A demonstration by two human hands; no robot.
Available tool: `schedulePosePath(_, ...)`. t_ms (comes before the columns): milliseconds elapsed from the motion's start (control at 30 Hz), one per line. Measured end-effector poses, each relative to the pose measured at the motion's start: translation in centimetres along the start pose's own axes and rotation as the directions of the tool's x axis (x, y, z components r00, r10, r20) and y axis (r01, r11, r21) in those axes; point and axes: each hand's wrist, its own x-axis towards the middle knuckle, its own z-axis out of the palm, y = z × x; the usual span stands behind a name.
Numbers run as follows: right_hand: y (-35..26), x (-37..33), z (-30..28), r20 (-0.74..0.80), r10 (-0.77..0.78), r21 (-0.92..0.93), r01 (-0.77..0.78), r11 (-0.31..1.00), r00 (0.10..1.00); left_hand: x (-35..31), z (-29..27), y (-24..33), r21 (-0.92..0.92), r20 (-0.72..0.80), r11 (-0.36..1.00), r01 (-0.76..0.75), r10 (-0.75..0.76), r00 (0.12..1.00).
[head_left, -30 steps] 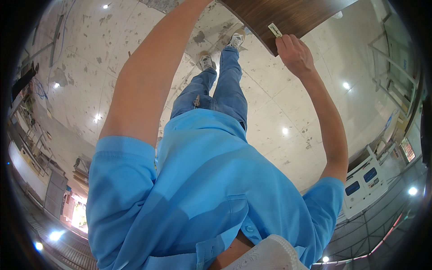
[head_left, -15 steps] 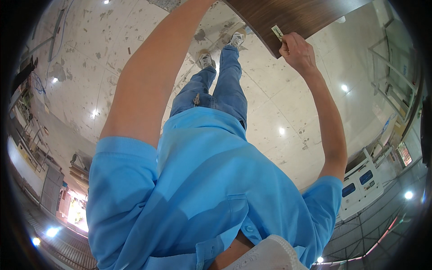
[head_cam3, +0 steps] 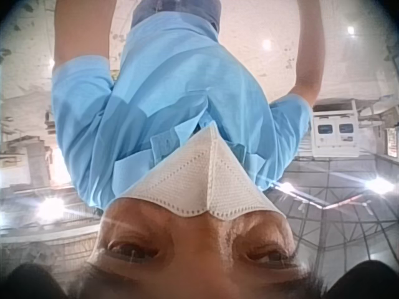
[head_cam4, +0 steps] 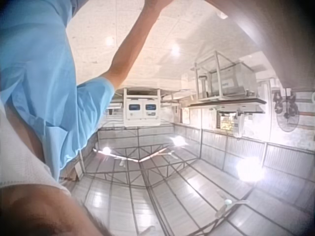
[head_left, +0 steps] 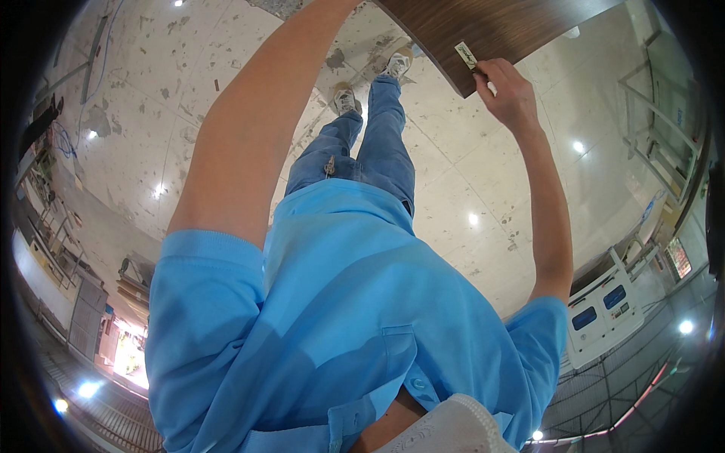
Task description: The person applies small rectangular labels to the edges of a large wooden tabletop using a utility knife to smooth them. The person lifts and repositions the tabletop to access different edges, then continues applying labels along the perimeter.
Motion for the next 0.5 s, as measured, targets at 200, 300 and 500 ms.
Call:
schedulePosePath(200, -0.8, 0.0, 1.0, 0.088, -0.066, -0.219, 0.084, 0.972, 0.994, 0.0, 0.0, 0.0, 0.012, 0.006, 1.000, 0.002, -0.002, 1.000)
schedulePosePath(300, -0.8, 0.1, 1.4, 0.074, -0.011, -0.213, 0.027, 0.977, 0.997, 0.0, 0.0, 0.0, 0.016, 0.010, 1.000, 0.002, -0.002, 1.000)
schedulePosePath(500, -1.0, 0.1, 1.8, 0.025, 0.115, -0.083, -0.113, 0.990, 0.993, 0.0, -0.1, 0.1, 0.019, 0.005, 1.000, -0.008, 0.008, 1.000)
